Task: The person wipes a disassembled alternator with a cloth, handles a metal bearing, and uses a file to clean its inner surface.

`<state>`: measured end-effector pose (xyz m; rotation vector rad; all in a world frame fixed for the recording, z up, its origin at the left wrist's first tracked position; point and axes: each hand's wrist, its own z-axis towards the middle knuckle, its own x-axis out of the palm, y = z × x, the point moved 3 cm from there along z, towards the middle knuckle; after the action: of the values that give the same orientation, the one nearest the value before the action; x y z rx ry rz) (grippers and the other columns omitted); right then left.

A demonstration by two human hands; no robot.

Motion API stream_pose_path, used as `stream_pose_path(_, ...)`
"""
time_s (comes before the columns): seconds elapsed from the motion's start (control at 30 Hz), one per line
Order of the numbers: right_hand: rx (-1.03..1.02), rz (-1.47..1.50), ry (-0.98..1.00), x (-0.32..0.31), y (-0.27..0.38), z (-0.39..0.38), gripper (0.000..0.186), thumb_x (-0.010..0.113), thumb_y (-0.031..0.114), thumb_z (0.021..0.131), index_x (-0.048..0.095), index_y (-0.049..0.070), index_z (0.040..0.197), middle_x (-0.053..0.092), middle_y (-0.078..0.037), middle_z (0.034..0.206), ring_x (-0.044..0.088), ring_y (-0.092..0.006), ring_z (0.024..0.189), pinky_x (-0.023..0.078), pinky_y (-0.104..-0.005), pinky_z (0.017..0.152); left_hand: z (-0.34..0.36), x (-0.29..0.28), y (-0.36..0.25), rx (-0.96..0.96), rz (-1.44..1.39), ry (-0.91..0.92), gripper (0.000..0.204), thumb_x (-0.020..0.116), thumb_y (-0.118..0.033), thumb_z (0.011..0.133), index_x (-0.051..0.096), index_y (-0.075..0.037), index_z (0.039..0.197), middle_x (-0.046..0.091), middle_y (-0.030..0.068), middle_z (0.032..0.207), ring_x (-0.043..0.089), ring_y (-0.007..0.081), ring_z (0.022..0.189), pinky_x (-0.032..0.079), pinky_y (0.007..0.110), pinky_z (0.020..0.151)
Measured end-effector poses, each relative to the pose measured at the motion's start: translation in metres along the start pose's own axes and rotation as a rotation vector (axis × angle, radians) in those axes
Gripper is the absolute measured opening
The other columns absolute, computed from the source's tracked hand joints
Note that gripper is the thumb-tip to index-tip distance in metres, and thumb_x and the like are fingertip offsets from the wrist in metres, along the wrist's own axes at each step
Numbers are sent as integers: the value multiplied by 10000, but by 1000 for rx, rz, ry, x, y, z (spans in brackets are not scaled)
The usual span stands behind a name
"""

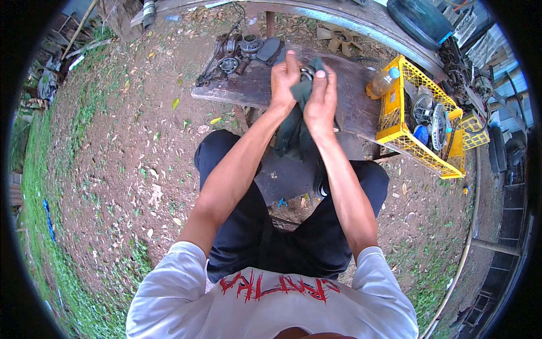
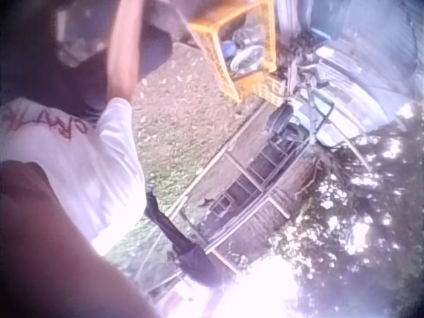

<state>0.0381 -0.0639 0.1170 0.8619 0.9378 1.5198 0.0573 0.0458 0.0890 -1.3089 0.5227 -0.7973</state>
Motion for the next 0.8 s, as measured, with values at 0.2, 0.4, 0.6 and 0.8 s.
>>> stream_pose_path(0.2, -438, -298, 17, 17, -15, -13, 298, 394, 143, 1004, 485, -27, 1231, 536, -233, 1113, 535, -345, 1032, 406, -410, 908, 7, -8, 43, -88, 126, 39, 481, 444, -340, 980, 649, 35, 760, 622, 162, 620, 604, 269, 597, 467, 428, 634)
stream_pose_path(0.4, 216, -217, -3, -7, -19, 29, 396, 390, 284, 1005, 578, -61, 959, 628, -241, 844, 607, -342, 809, 443, -439, 778, -9, -11, -28, 448, 616, 43, 491, 467, -354, 994, 633, 6, 704, 612, 197, 611, 622, 353, 554, 472, 432, 541)
stream_pose_path(0.6, 803, 245, 104, -26, -15, 31, 369, 464, 311, 1005, 629, -18, 973, 661, -96, 856, 619, -177, 750, 488, -350, 700, -20, -5, -42, 581, 430, 209, 445, 512, -318, 989, 628, -2, 698, 596, 140, 576, 593, 268, 504, 452, 373, 485)
stream_pose_path(0.8, 644, 648, 13, -28, -10, 31, 370, 400, 376, 1033, 584, 58, 982, 645, -56, 803, 615, -152, 671, 514, -313, 523, -42, 12, 0, 26, -70, 194, 457, 456, -401, 1016, 567, -37, 763, 539, -23, 627, 496, 53, 519, 421, 236, 489)
